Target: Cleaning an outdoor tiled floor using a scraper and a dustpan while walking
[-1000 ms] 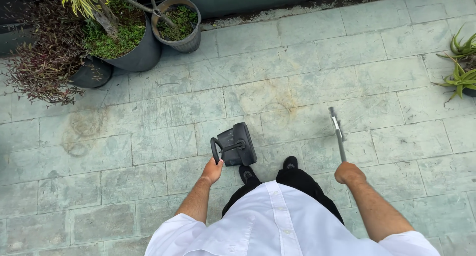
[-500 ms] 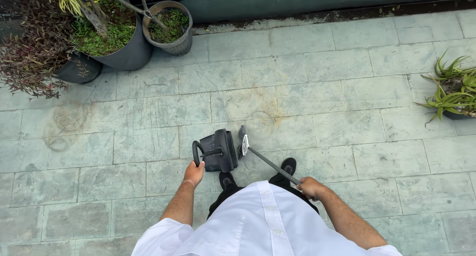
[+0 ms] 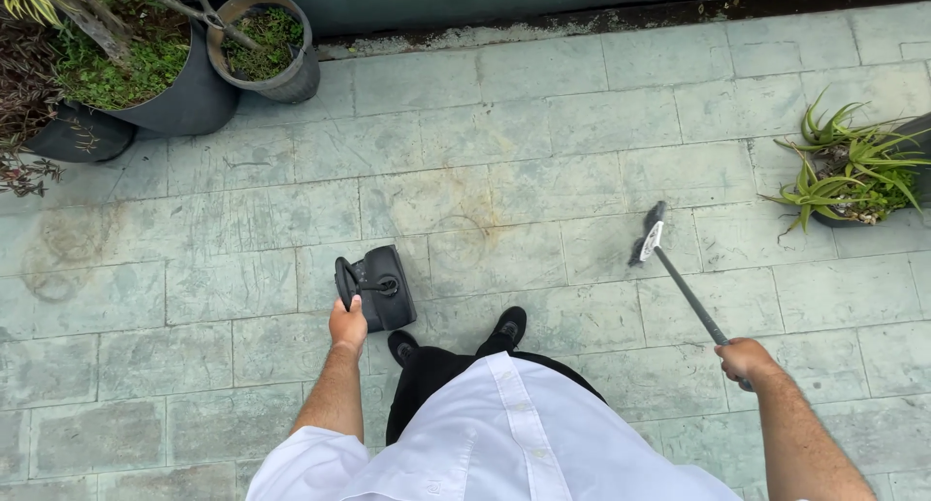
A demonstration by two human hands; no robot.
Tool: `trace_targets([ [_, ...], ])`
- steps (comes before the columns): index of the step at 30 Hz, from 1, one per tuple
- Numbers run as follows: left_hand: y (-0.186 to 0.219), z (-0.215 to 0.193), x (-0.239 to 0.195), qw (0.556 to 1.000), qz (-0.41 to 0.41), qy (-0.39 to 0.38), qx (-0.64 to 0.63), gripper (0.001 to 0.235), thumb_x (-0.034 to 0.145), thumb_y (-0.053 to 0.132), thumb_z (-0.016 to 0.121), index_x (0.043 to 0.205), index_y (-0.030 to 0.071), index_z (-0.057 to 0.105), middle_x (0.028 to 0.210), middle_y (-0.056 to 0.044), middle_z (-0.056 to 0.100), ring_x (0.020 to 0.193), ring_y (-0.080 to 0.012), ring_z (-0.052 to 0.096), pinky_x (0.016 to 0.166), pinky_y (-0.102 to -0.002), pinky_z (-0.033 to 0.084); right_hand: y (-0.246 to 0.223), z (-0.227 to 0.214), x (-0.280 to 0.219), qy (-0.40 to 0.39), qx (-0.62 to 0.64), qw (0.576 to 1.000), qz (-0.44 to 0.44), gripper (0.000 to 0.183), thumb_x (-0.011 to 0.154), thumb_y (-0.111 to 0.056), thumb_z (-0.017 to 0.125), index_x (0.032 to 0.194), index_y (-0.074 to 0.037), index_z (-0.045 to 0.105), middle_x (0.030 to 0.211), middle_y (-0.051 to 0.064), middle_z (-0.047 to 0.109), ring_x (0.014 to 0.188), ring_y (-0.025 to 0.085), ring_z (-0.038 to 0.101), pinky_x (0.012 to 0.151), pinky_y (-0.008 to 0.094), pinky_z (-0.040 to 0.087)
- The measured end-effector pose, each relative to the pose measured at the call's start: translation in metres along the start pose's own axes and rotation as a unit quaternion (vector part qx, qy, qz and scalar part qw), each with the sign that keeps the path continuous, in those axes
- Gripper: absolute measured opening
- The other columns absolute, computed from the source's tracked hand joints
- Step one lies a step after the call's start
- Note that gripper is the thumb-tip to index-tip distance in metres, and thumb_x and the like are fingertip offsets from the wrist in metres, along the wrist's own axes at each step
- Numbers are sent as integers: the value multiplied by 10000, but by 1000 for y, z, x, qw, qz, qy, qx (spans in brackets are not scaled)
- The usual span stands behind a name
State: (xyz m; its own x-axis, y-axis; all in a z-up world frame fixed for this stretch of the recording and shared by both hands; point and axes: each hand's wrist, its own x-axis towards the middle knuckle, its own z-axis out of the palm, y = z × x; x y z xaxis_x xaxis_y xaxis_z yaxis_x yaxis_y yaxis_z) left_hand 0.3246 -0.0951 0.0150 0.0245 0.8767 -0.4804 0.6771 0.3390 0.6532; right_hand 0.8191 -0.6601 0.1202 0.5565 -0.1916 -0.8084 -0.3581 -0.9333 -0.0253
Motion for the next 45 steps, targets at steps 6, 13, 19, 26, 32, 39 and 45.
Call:
trace_targets([
  [6,16,18,10,991,12,1,-131,253,1031,265,575,1116,39,653,998,-81,706,985,-214,737,889,-320,570,-32,-57,-11,55,-58,995,64,322,796,38,448,994,113,691,734,204,611,657,329,529,537,421,426],
  [13,52,56,4,997,44,-65,16,307,1085,336,569,1188,56,643,1070,-173,734,1136,-337,673,977,-523,519,-103,86,24,39,-214,973,-73,485,897,-137,554,1274,136,692,1033,328,757,1032,438,739,816,540,593],
  [19,68,115,24,990,28,-117,78,469,1081,479,524,1367,111,575,1358,-211,633,1344,-387,543,1111,-508,468,-168,192,-59,-144,-266,921,-244,489,882,-144,553,1287,101,675,1129,332,719,1108,467,697,871,561,595],
  [26,124,101,44,995,31,-91,39,476,1100,451,484,1363,55,510,1330,-221,571,1309,-373,523,1098,-490,429,-195,95,-98,-199,-108,954,-198,529,964,-182,578,1421,85,557,987,258,562,889,355,507,732,450,414],
  [32,105,73,79,999,14,-31,-41,304,1111,402,487,1144,123,604,1086,-123,714,1115,-267,675,951,-432,526,-168,-1,-77,-85,-131,980,-125,510,966,-207,604,1404,54,622,856,281,652,767,354,622,610,441,479],
  [39,154,73,86,992,0,-130,3,369,1118,393,471,1271,75,580,1238,-203,692,1261,-336,620,1041,-485,508,-235,91,-16,-30,-316,937,-145,528,880,-152,553,1306,141,659,1040,355,733,1018,459,738,793,551,604],
  [45,204,74,86,946,-6,-282,159,572,924,509,688,1369,157,609,1326,-103,668,1309,-293,592,1081,-456,496,-317,187,-95,-177,-353,888,-234,516,867,-143,576,1303,120,655,1121,346,711,1089,475,705,842,560,599],
])
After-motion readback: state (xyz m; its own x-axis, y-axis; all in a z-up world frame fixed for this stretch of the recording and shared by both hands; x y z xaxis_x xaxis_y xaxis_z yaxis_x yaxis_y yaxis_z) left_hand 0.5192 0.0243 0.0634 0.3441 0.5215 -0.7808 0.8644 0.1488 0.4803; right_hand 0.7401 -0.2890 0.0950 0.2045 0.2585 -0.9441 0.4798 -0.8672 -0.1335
